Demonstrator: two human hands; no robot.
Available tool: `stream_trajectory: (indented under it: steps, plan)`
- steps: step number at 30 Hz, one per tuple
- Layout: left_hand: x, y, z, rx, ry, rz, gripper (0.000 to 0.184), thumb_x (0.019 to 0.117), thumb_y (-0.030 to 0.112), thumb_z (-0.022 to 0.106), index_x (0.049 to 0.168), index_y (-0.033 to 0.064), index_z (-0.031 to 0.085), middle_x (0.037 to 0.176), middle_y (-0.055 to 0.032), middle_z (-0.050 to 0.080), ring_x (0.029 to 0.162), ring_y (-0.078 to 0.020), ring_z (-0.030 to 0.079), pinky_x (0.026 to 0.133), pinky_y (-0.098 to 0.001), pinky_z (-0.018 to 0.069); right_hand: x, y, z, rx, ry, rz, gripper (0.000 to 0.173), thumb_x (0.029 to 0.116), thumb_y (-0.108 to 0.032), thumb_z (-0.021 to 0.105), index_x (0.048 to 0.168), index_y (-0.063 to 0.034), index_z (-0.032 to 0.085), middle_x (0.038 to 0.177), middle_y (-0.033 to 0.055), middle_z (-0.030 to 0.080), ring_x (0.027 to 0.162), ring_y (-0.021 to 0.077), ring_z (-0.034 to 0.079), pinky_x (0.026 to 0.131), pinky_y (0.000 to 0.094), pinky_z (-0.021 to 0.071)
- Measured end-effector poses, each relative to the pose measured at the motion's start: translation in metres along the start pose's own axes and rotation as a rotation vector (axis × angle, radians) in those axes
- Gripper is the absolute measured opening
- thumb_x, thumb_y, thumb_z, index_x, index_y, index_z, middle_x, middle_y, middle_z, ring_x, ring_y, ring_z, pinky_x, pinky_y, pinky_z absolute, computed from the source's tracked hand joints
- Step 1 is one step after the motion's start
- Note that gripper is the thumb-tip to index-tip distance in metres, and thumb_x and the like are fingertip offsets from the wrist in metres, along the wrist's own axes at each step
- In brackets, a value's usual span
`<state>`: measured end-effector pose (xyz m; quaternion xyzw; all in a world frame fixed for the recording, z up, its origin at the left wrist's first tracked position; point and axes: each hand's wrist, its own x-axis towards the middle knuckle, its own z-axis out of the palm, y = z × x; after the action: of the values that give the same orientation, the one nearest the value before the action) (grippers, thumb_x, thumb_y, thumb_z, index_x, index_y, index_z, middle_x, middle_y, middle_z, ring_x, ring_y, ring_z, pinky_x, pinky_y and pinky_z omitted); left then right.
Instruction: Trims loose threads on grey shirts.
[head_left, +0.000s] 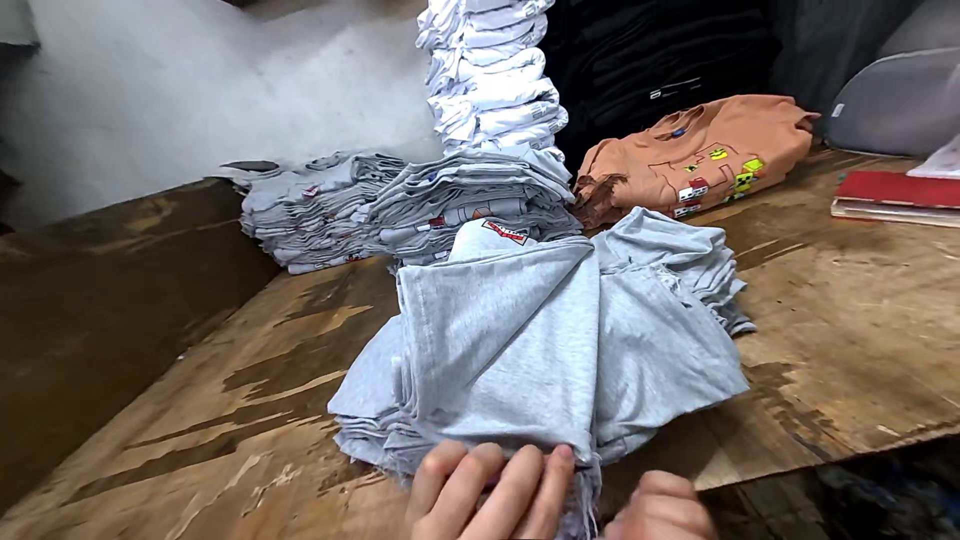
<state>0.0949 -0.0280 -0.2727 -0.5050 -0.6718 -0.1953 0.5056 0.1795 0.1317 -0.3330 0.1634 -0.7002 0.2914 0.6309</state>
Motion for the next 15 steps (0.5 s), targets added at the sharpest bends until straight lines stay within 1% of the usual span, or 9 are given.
stream_trajectory:
  steps: [1,2,3,4,5,6,8,11,15]
  plan:
    - [-0.001,0.000,-0.002,0.016,0.007,-0.013,0.018,0.0973,0.026,0.068,0.112,0.0212,0.075,0.096,0.0031,0.069,0.087,-0.0160,0.052,0.085,-0.0332,0.0347,0.000,0.003,0.001,-0.057,0.023,0.065,0.035,0.0884,-0.042,0.077,0.109,-0.0224,0.057,0.102,-0.0046,0.055,0.097,0.0062,0.055,0.095,0.0238,0.0427]
    - [-0.002,-0.001,-0.003,0.024,0.019,-0.026,0.019,0.0967,0.031,0.069,0.112,0.0213,0.074,0.096,0.0033,0.068,0.087,-0.0158,0.052,0.085,-0.0333,0.0344,0.000,0.006,0.003,-0.074,0.045,0.146,0.046,0.0840,-0.046,0.081,0.117,-0.0260,0.055,0.112,-0.0079,0.055,0.107,0.0034,0.055,0.099,0.0223,0.0440]
    - [-0.002,-0.001,-0.004,0.017,0.030,-0.046,0.018,0.0963,0.029,0.070,0.112,0.0215,0.074,0.095,0.0034,0.068,0.087,-0.0155,0.052,0.085,-0.0337,0.0341,0.001,0.010,0.006,-0.065,0.064,0.213,0.054,0.0814,-0.045,0.084,0.124,-0.0281,0.055,0.119,-0.0103,0.055,0.115,0.0018,0.055,0.102,0.0213,0.0453]
    - [-0.002,-0.001,-0.006,0.006,0.027,-0.067,0.016,0.0963,0.025,0.070,0.112,0.0224,0.074,0.096,0.0041,0.068,0.088,-0.0151,0.052,0.086,-0.0338,0.0338,0.003,0.013,0.011,-0.052,0.078,0.246,0.051,0.0829,-0.041,0.084,0.125,-0.0267,0.058,0.119,-0.0095,0.056,0.116,0.0026,0.055,0.101,0.0210,0.0472]
    - [-0.002,-0.001,-0.008,0.001,0.017,-0.087,0.017,0.0964,0.023,0.069,0.112,0.0239,0.072,0.097,0.0052,0.067,0.089,-0.0142,0.052,0.086,-0.0336,0.0340,0.005,0.014,0.015,-0.029,0.090,0.251,0.038,0.0869,-0.033,0.082,0.119,-0.0224,0.065,0.112,-0.0066,0.059,0.111,0.0045,0.058,0.099,0.0215,0.0492]
    - [-0.002,-0.002,-0.009,-0.015,0.011,-0.101,0.017,0.0961,0.021,0.069,0.112,0.0244,0.073,0.096,0.0058,0.067,0.089,-0.0136,0.052,0.087,-0.0336,0.0342,0.006,0.015,0.016,0.005,0.106,0.234,0.020,0.0899,-0.024,0.080,0.107,-0.0179,0.071,0.102,-0.0044,0.062,0.103,0.0061,0.061,0.094,0.0221,0.0515]
    - [-0.001,-0.001,-0.012,-0.029,0.010,-0.105,0.015,0.0956,0.021,0.069,0.109,0.0240,0.073,0.094,0.0061,0.067,0.088,-0.0133,0.052,0.087,-0.0336,0.0336,0.007,0.013,0.009,0.014,0.048,0.189,0.002,0.0968,-0.018,0.071,0.098,-0.0178,0.070,0.097,-0.0058,0.060,0.100,0.0039,0.059,0.095,0.0196,0.0493]
    - [0.002,0.009,-0.011,0.024,0.002,-0.069,0.016,0.0983,0.024,0.066,0.114,0.0234,0.070,0.096,0.0044,0.064,0.090,-0.0146,0.051,0.091,-0.0344,0.0318,0.005,0.009,0.004,0.012,0.007,0.153,0.004,0.0999,-0.019,0.065,0.099,-0.0185,0.069,0.099,-0.0058,0.059,0.102,0.0038,0.057,0.100,0.0211,0.0447]
    - [0.001,0.016,0.003,0.059,0.028,0.034,0.017,0.0991,0.020,0.065,0.114,0.0193,0.073,0.099,0.0021,0.068,0.093,-0.0164,0.052,0.092,-0.0351,0.0327,0.002,0.007,0.005,-0.121,-0.011,0.061,0.006,0.1006,-0.020,0.060,0.101,-0.0177,0.065,0.102,-0.0041,0.058,0.103,0.0067,0.054,0.102,0.0234,0.0399]
